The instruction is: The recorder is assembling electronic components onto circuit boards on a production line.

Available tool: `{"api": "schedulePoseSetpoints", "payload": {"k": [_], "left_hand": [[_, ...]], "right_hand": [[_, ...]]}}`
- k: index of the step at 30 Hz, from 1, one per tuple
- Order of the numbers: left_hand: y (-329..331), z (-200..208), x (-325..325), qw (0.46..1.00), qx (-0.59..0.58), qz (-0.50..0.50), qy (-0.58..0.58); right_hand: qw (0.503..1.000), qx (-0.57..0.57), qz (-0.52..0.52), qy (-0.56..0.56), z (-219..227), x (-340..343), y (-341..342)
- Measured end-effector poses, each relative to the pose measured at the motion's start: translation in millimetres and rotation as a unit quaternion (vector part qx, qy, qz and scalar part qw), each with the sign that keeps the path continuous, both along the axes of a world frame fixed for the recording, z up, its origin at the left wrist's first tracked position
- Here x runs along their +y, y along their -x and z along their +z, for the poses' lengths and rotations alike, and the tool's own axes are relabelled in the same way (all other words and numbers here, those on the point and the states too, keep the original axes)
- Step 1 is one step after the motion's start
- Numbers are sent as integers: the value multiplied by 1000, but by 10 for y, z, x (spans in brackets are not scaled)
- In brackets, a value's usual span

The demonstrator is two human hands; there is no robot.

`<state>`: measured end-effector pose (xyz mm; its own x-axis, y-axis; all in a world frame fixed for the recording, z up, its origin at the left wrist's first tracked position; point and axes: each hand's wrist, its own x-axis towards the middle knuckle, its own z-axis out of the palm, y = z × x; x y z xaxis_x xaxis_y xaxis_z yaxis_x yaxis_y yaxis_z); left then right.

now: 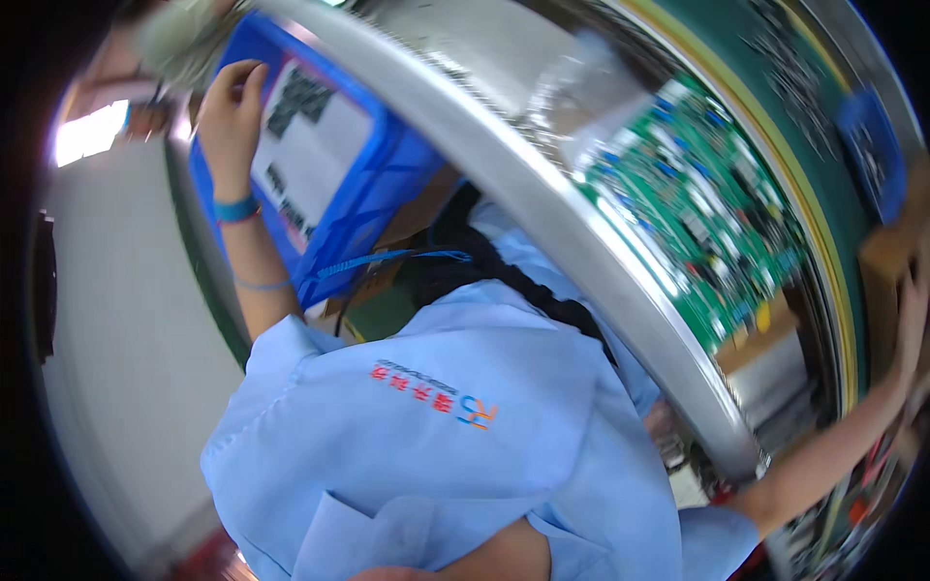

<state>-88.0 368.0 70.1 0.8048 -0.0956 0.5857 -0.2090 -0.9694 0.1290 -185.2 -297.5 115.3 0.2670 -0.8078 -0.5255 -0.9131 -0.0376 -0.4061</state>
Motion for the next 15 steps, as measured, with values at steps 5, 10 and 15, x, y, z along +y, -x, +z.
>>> {"api": "schedulePoseSetpoints", "payload": {"k": [5, 10, 15], "left_hand": [[-30, -551, 1096, 964, 183, 186, -59], [-324, -1572, 1691, 920, 340, 183, 61], [-614, -2050, 2120, 919, 239, 283, 133]], "right_hand": [[896, -157, 373, 181, -717, -1476, 541], [911, -176, 339, 157, -1175, -3535, 861], [929, -191, 296, 112, -1078, -2512, 576]]}}
